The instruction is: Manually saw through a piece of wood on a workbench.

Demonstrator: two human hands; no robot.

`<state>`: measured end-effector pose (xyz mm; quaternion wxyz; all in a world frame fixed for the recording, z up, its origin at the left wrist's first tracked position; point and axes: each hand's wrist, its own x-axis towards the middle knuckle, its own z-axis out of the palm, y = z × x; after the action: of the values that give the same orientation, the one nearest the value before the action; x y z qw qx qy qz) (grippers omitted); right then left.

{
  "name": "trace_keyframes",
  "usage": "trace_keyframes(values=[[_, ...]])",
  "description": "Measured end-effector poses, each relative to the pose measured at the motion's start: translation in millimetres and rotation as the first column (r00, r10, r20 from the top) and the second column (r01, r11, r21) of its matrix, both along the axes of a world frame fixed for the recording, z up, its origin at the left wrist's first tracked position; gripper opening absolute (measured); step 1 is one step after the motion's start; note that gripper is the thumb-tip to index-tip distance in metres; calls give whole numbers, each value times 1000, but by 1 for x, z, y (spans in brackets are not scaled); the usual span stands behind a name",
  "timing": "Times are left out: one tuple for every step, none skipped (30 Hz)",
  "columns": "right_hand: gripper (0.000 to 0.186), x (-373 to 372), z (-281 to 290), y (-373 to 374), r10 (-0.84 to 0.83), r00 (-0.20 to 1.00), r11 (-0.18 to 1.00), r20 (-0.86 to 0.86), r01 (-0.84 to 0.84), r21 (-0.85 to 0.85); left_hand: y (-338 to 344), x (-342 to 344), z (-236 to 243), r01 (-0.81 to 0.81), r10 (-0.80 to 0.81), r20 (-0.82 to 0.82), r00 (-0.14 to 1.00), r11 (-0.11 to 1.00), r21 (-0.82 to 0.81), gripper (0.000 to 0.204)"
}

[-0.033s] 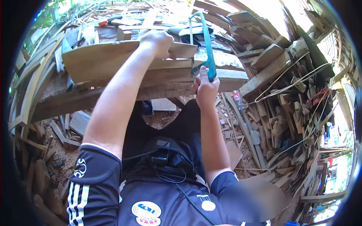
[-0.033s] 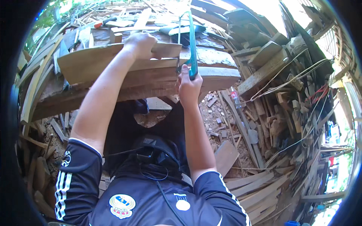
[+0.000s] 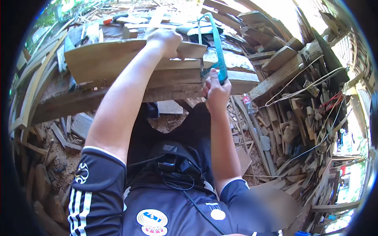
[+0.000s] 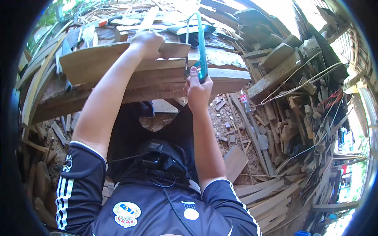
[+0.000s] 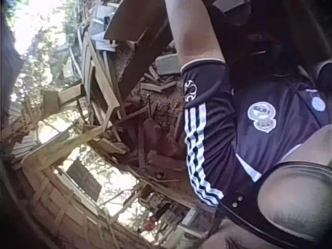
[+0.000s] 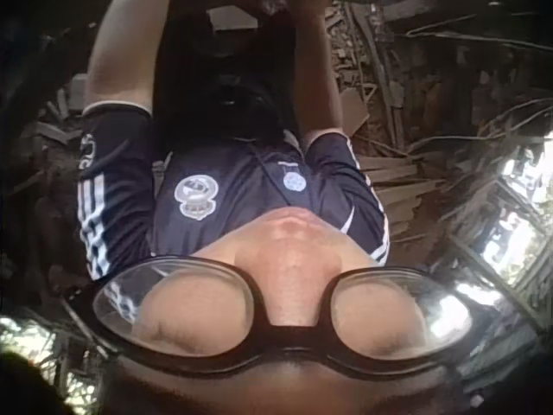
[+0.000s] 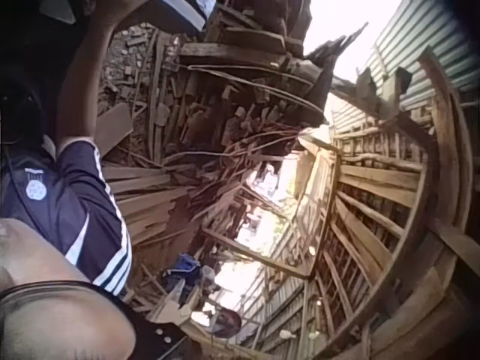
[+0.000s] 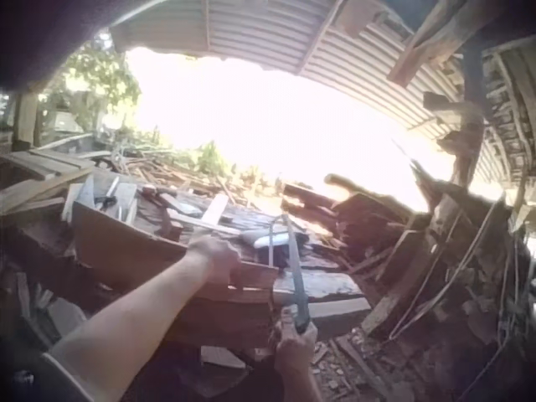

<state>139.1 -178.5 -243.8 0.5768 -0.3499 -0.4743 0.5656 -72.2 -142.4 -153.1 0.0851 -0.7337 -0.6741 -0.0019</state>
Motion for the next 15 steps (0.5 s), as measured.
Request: trace_keyframes(values=[[19, 8, 4, -14, 94, 995, 996, -43, -94, 1, 3, -5, -3, -44, 43, 34, 998, 999, 23, 58], [19, 14, -4, -37, 114, 993, 993, -27, -115, -3, 2, -10, -10, -65, 64, 51, 997, 998, 20, 58], [19, 24, -10, -59, 42, 998, 999, 44, -43, 11, 5, -9, -11, -55, 54, 42, 998, 998, 16, 61], [20, 30, -13, -70, -29, 993, 999, 112, 26, 32, 5, -7, -9, -47, 46, 33, 998, 999, 13, 63], [19, 31, -23, -68, 19, 999, 999, 27, -20, 36, 4, -6, -6, -55, 56, 61, 997, 998, -9, 62], [19, 30, -20, -58, 31, 999, 999, 37, -32, 40, 3, -5, -5, -68, 68, 71, 995, 998, -5, 62], [18, 23, -13, -40, 24, 1000, 999, 12, -25, 30, 5, -3, -5, -60, 61, 69, 996, 998, -22, 60], [18, 13, -8, -19, 10, 1000, 1000, -18, -9, 20, 9, -1, -6, -44, 47, 60, 997, 998, -38, 58], [18, 10, -5, 4, 19, 999, 999, 51, -21, 45, 11, 0, -9, -34, 35, 71, 997, 999, -20, 55], [18, 8, -1, 7, 28, 998, 999, 49, -30, 43, 8, -1, -9, -43, 44, 69, 997, 999, -22, 55], [19, 7, 3, 10, 36, 996, 999, 80, -39, 32, 6, 1, -9, -45, 48, 69, 996, 998, -35, 54], [20, 4, 9, 10, 49, 992, 998, 113, -52, 22, 5, 0, -8, -52, 55, 72, 996, 998, -48, 53], [21, 7, 14, -13, 88, 993, 996, 75, -88, 0, 1, -3, -13, -54, 53, 85, 995, 999, 5, 53], [21, 16, 4, -34, 106, 991, 994, 78, -106, -6, -1, -9, -15, -72, 72, 88, 994, 997, -1, 53], [22, 33, -2, -54, 77, 993, 996, 89, -80, 29, 0, -3, -10, -61, 61, 104, 993, 998, -6, 54]])
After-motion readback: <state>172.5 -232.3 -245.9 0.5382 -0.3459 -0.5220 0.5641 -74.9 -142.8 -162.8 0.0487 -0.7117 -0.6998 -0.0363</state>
